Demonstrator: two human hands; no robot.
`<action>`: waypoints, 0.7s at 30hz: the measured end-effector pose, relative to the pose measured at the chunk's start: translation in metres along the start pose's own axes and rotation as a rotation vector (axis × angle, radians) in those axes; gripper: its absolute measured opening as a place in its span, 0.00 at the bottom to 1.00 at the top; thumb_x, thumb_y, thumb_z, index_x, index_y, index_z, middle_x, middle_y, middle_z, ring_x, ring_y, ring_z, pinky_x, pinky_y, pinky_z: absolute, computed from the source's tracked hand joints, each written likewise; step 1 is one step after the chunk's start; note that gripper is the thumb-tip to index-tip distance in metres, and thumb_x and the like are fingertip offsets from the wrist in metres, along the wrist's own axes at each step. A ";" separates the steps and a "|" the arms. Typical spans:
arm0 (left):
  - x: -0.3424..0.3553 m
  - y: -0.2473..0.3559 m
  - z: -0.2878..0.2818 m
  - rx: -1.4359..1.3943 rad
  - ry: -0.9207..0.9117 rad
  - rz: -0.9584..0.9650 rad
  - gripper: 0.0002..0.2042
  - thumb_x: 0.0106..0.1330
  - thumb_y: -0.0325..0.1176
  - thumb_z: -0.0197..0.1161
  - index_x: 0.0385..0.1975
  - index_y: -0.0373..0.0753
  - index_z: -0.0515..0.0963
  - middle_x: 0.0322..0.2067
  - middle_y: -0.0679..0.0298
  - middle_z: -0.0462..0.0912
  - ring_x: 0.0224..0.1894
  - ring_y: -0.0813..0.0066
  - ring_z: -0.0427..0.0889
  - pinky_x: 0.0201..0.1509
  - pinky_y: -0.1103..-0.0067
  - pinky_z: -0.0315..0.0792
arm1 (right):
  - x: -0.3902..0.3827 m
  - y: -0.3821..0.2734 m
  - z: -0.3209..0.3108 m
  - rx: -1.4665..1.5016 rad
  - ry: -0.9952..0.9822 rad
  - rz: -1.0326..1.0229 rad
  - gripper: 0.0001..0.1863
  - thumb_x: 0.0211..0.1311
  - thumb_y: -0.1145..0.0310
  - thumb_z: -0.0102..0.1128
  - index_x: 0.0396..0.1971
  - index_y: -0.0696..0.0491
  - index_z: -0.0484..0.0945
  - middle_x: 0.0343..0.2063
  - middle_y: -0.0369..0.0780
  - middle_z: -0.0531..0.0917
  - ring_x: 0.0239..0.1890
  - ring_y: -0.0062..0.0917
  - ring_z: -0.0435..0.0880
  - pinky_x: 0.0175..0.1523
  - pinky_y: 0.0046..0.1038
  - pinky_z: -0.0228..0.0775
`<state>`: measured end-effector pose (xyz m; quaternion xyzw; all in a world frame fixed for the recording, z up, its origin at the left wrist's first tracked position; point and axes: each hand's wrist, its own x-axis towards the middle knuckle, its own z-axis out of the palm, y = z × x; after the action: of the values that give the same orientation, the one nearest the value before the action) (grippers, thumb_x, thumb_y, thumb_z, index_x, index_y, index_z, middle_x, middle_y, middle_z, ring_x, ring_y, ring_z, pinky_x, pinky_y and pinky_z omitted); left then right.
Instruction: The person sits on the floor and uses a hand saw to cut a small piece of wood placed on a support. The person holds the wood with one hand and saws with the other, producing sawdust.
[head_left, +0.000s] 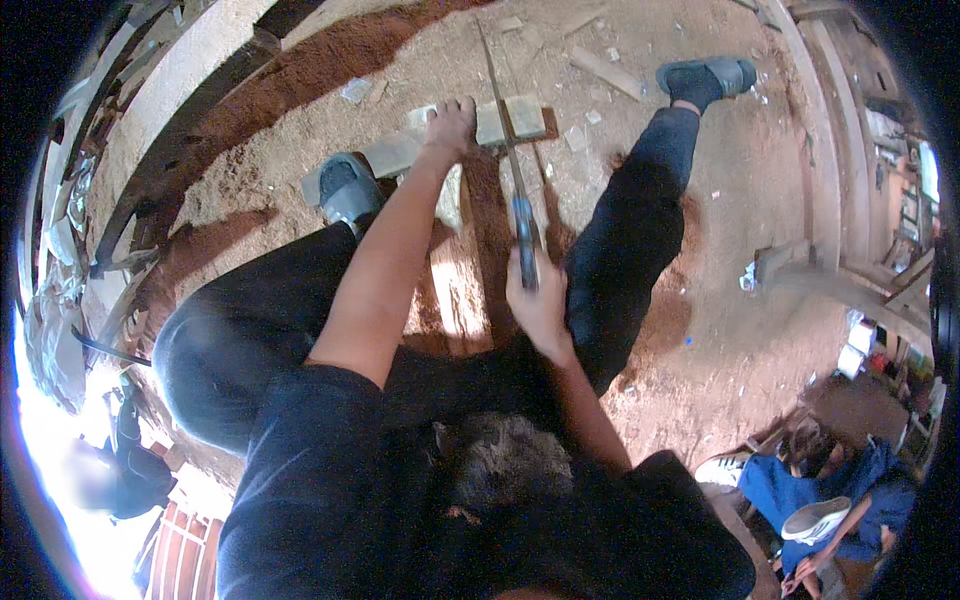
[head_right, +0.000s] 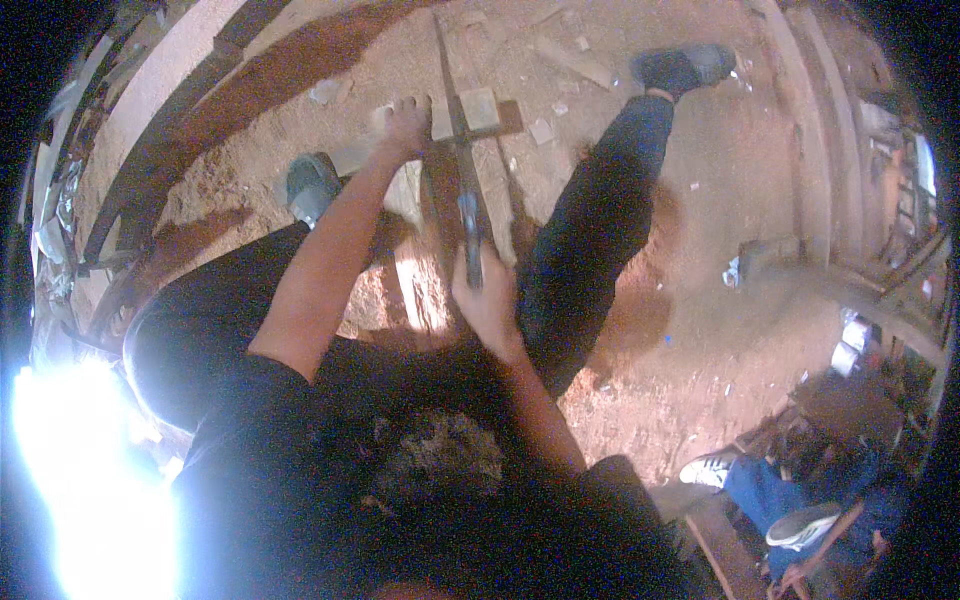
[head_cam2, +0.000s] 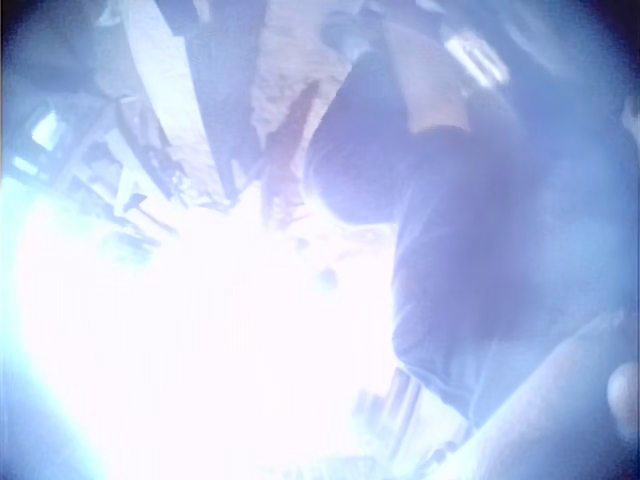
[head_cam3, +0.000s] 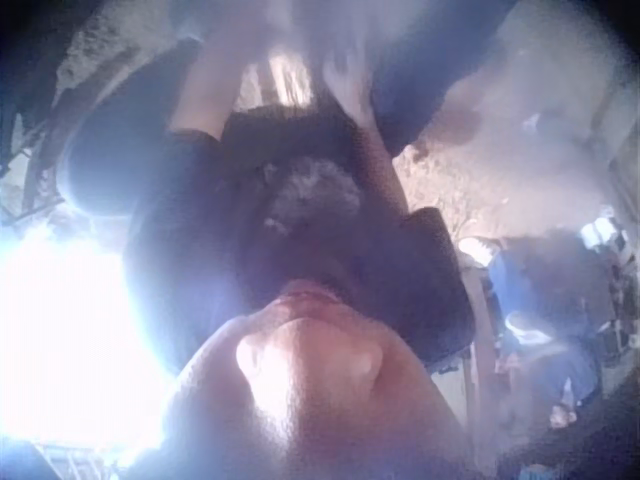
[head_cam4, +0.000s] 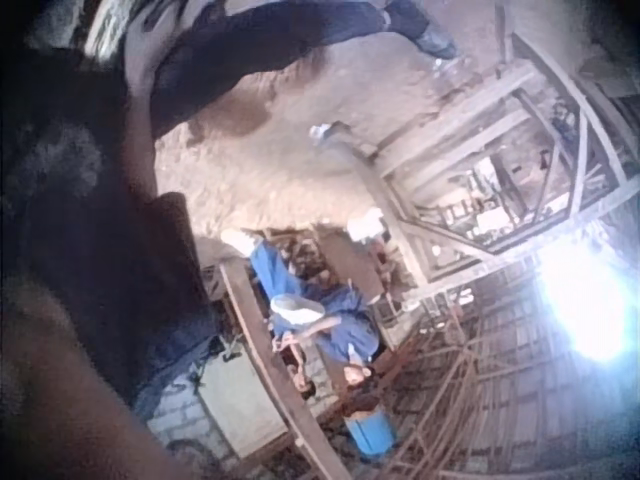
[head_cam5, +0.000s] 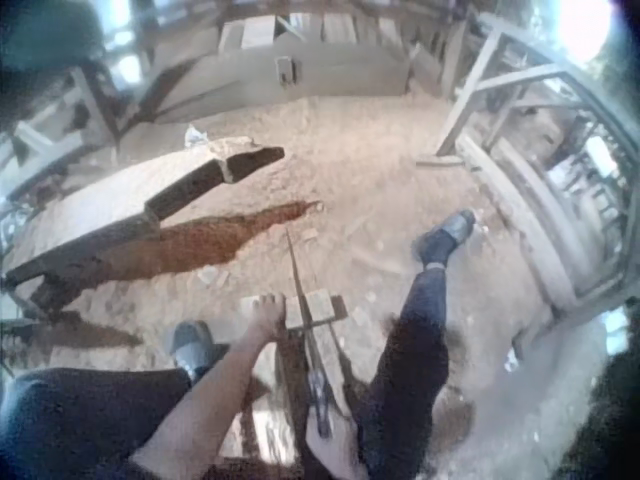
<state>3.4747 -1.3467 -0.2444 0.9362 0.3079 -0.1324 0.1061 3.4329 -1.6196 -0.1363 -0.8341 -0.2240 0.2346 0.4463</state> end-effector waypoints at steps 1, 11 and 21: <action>0.000 -0.006 0.003 0.015 0.008 0.011 0.40 0.44 0.44 0.76 0.57 0.37 0.62 0.52 0.49 0.73 0.60 0.51 0.70 0.61 0.59 0.66 | 0.017 0.003 0.010 0.021 0.046 -0.100 0.09 0.62 0.67 0.59 0.27 0.58 0.77 0.18 0.51 0.78 0.23 0.43 0.82 0.28 0.37 0.70; -0.006 -0.004 -0.005 -0.036 -0.096 0.146 0.47 0.35 0.58 0.79 0.54 0.39 0.64 0.54 0.47 0.72 0.60 0.47 0.69 0.62 0.55 0.64 | 0.003 0.003 0.016 0.108 0.094 -0.131 0.09 0.64 0.69 0.58 0.27 0.59 0.75 0.16 0.45 0.76 0.18 0.30 0.77 0.25 0.33 0.65; -0.004 -0.011 -0.006 -0.023 0.041 0.247 0.45 0.35 0.57 0.79 0.51 0.38 0.65 0.50 0.47 0.75 0.57 0.48 0.72 0.58 0.58 0.67 | 0.028 -0.019 0.040 0.050 0.047 0.002 0.08 0.63 0.67 0.58 0.29 0.57 0.74 0.19 0.49 0.80 0.23 0.44 0.82 0.28 0.39 0.70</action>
<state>3.4657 -1.3388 -0.2388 0.9682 0.1938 -0.0954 0.1258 3.4282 -1.5679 -0.1452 -0.8281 -0.2066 0.2210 0.4720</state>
